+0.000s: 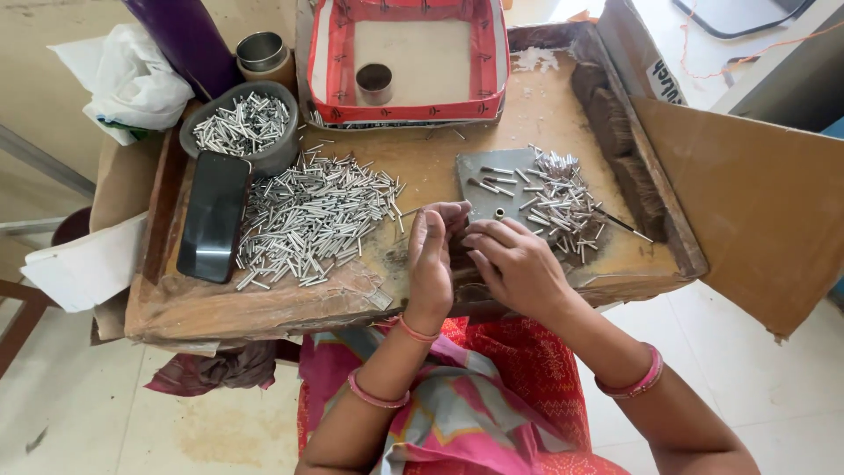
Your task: The person is manually assembling small metal tubes and pins on a workbench.
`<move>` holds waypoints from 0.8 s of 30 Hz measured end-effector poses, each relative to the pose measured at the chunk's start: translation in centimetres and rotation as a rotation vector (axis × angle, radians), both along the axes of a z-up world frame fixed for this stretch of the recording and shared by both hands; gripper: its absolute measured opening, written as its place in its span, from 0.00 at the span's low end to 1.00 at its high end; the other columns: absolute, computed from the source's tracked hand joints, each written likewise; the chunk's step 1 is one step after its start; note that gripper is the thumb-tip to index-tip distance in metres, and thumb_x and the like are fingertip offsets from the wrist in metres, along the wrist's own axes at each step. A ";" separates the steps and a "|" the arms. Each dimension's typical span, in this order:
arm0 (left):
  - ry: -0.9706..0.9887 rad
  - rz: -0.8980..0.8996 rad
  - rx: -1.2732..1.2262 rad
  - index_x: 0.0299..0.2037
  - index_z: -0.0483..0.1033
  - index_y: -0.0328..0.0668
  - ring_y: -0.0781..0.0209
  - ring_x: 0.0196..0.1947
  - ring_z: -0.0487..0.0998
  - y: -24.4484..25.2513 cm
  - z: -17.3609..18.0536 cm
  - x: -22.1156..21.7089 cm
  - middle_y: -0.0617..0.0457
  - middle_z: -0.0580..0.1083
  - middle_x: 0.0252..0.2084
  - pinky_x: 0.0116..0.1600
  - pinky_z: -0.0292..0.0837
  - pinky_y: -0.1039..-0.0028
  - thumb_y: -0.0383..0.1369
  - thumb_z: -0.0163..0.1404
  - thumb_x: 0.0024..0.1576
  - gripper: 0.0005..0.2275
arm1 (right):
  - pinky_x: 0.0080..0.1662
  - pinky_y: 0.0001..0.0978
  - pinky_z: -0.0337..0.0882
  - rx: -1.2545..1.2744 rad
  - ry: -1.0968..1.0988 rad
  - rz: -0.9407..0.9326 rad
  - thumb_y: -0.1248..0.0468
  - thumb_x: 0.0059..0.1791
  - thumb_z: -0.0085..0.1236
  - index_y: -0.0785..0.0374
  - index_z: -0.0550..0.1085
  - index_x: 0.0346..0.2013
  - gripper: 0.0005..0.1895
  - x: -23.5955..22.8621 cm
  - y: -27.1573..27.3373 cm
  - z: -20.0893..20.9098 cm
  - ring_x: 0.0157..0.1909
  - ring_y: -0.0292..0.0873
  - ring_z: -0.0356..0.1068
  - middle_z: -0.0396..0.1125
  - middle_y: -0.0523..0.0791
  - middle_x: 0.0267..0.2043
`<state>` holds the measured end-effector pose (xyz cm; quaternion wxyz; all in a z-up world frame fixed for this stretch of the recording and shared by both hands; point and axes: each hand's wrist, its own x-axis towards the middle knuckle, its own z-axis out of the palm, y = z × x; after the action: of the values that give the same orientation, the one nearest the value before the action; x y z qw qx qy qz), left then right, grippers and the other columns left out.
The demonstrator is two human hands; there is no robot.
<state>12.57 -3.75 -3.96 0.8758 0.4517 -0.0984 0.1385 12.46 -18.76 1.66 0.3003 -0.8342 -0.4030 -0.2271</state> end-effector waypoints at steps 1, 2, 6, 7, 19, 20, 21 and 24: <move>0.024 -0.007 -0.033 0.50 0.70 0.34 0.64 0.51 0.72 0.2 0.0 -0.2 0.50 0.74 0.51 0.62 0.67 0.71 0.44 0.41 0.69 0.17 | 0.50 0.41 0.72 -0.058 -0.011 -0.002 0.70 0.47 0.57 0.66 0.76 0.43 0.10 0.0 0.6 0.0 0.46 0.52 0.70 0.71 0.50 0.49; 0.023 -0.004 -0.035 0.50 0.70 0.34 0.64 0.51 0.72 0.3 0.4 -0.6 0.50 0.74 0.51 0.62 0.67 0.71 0.44 0.41 0.69 0.17 | 0.50 0.41 0.72 -0.060 -0.012 0.001 0.70 0.47 0.57 0.66 0.76 0.43 0.10 0.2 0.8 0.1 0.46 0.52 0.70 0.71 0.50 0.49; -0.024 0.301 0.598 0.43 0.73 0.33 0.56 0.38 0.71 1.8 3.2 -2.8 0.49 0.72 0.39 0.45 0.69 0.68 0.26 0.51 0.62 0.04 | 0.46 0.44 0.71 -0.232 -0.005 -0.079 0.66 0.43 0.59 0.67 0.76 0.41 0.13 0.9 2.0 -0.4 0.43 0.53 0.69 0.69 0.49 0.46; -0.155 0.428 0.877 0.39 0.73 0.36 0.52 0.39 0.76 2.3 4.2 -3.3 0.47 0.73 0.38 0.45 0.74 0.67 0.22 0.51 0.58 0.03 | 0.46 0.43 0.71 -0.286 -0.005 -0.109 0.66 0.42 0.58 0.67 0.76 0.39 0.12 1.2 2.2 -0.8 0.44 0.52 0.70 0.69 0.48 0.45; -0.044 0.332 1.303 0.33 0.77 0.39 0.41 0.41 0.75 3.4 1.7 -0.8 0.45 0.73 0.37 0.49 0.70 0.57 0.26 0.55 0.47 0.05 | 0.44 0.42 0.72 -0.097 0.015 -0.068 0.65 0.41 0.59 0.61 0.74 0.34 0.08 1.5 1.7 -1.8 0.42 0.50 0.72 0.70 0.44 0.42; -0.042 0.327 1.302 0.33 0.77 0.39 0.41 0.41 0.75 3.4 1.8 -0.9 0.45 0.73 0.37 0.49 0.70 0.57 0.26 0.55 0.47 0.05 | 0.44 0.42 0.72 -0.099 0.019 -0.070 0.65 0.41 0.59 0.61 0.74 0.34 0.08 1.3 1.7 -2.0 0.42 0.50 0.72 0.70 0.44 0.42; -0.027 0.310 1.305 0.31 0.76 0.38 0.42 0.41 0.75 3.4 1.9 -0.8 0.45 0.73 0.36 0.49 0.70 0.57 0.27 0.56 0.47 0.04 | 0.44 0.40 0.72 -0.045 -0.018 -0.078 0.67 0.42 0.60 0.62 0.74 0.35 0.08 1.3 1.6 -2.1 0.42 0.50 0.73 0.71 0.45 0.42; -0.028 0.300 1.283 0.30 0.77 0.39 0.43 0.41 0.76 3.5 1.6 -0.6 0.45 0.74 0.36 0.49 0.71 0.58 0.27 0.56 0.47 0.04 | 0.42 0.35 0.73 0.184 0.034 0.001 0.70 0.45 0.58 0.63 0.74 0.38 0.08 1.2 0.6 -2.6 0.40 0.45 0.73 0.71 0.45 0.43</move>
<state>11.92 -0.22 -2.41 0.4027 0.8911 -0.1087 0.1787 13.66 -18.15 -0.93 0.3825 -0.8065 -0.3758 -0.2490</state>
